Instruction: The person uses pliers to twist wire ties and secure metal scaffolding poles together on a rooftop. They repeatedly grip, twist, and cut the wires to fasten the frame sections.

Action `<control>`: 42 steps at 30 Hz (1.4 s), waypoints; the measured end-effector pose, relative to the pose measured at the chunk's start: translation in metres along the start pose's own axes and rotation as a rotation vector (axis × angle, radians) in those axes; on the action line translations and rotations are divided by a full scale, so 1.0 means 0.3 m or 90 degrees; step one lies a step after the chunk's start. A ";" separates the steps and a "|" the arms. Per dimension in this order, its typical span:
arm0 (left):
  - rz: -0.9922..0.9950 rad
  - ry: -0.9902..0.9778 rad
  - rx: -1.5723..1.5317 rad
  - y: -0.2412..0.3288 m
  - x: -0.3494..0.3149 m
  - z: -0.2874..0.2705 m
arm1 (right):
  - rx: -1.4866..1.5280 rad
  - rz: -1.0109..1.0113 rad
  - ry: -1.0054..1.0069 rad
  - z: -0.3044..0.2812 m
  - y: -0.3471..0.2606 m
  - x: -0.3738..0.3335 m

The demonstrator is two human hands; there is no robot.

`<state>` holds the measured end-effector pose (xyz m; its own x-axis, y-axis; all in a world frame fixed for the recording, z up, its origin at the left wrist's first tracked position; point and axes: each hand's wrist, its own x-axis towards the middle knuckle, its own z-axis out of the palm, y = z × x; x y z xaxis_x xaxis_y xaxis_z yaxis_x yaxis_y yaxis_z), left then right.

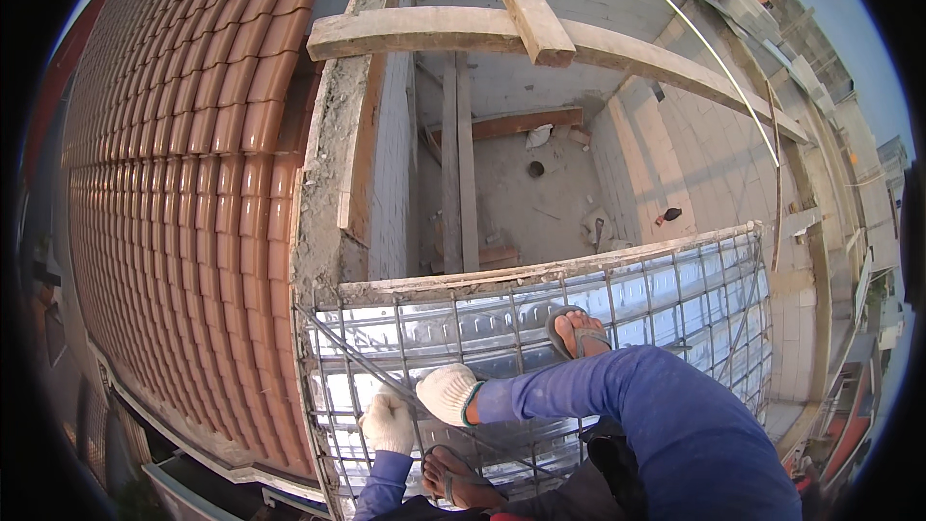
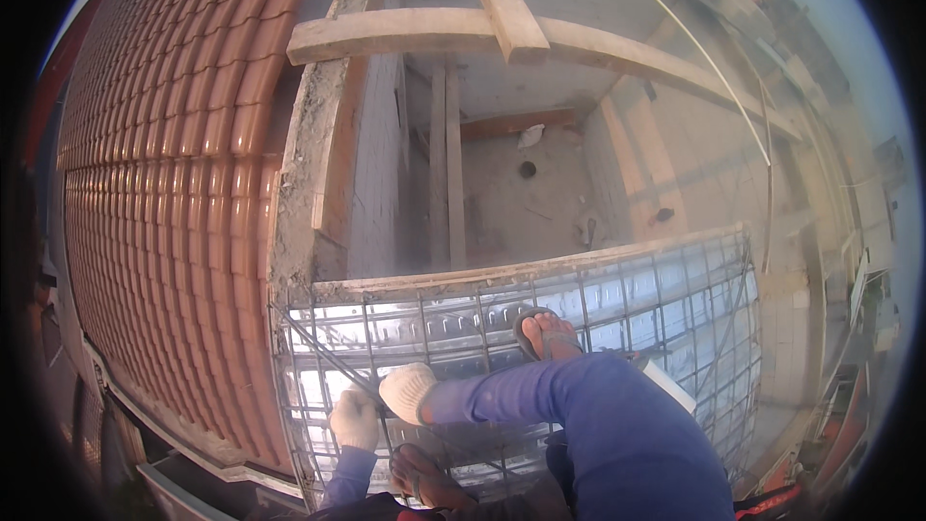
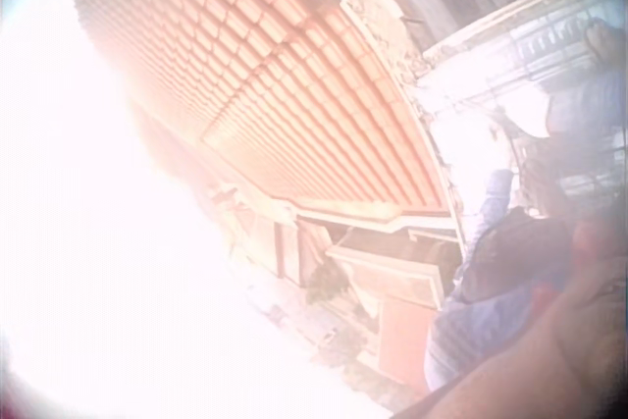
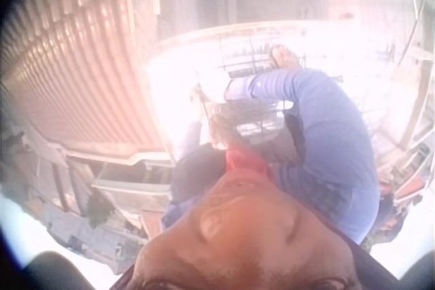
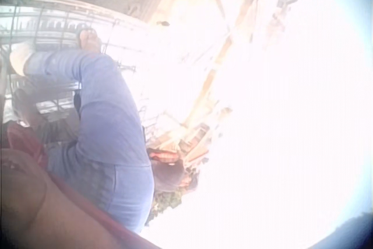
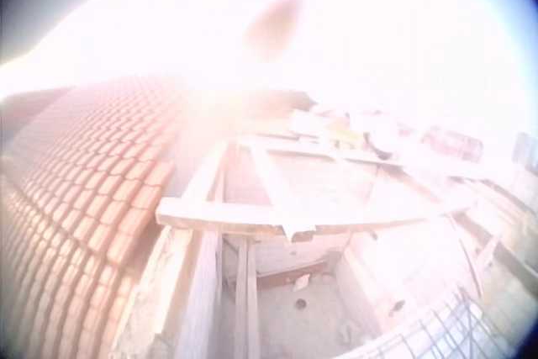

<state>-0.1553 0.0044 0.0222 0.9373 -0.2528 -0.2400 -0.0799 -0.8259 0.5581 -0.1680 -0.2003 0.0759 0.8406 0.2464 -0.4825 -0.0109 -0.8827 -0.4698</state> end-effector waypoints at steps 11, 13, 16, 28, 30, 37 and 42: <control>-0.143 0.054 -0.205 0.008 -0.044 -0.003 | 0.193 0.130 -0.055 0.041 0.007 0.048; -0.155 0.051 -0.216 0.017 -0.043 -0.007 | 0.157 0.143 -0.051 0.059 0.008 0.061; -0.155 0.055 -0.174 0.156 -0.037 -0.045 | 0.212 0.210 -0.042 0.089 -0.057 0.059; -0.211 0.074 -0.250 0.115 -0.071 -0.004 | 0.551 0.290 -0.160 0.000 -0.043 -0.015; -0.209 0.057 -0.291 0.117 -0.058 -0.012 | 0.567 0.297 -0.144 -0.005 -0.045 -0.045; -0.204 0.056 -0.307 0.089 -0.062 -0.024 | 0.174 0.069 -0.088 -0.057 0.000 -0.056; -0.239 0.072 -0.336 0.094 -0.067 -0.030 | 0.348 0.185 0.018 0.067 -0.087 -0.061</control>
<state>-0.1733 -0.0093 0.0499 0.9014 0.0822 -0.4251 0.4094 -0.4817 0.7749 -0.1941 -0.1738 0.0821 0.7754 0.0099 -0.6314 -0.5112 -0.5770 -0.6369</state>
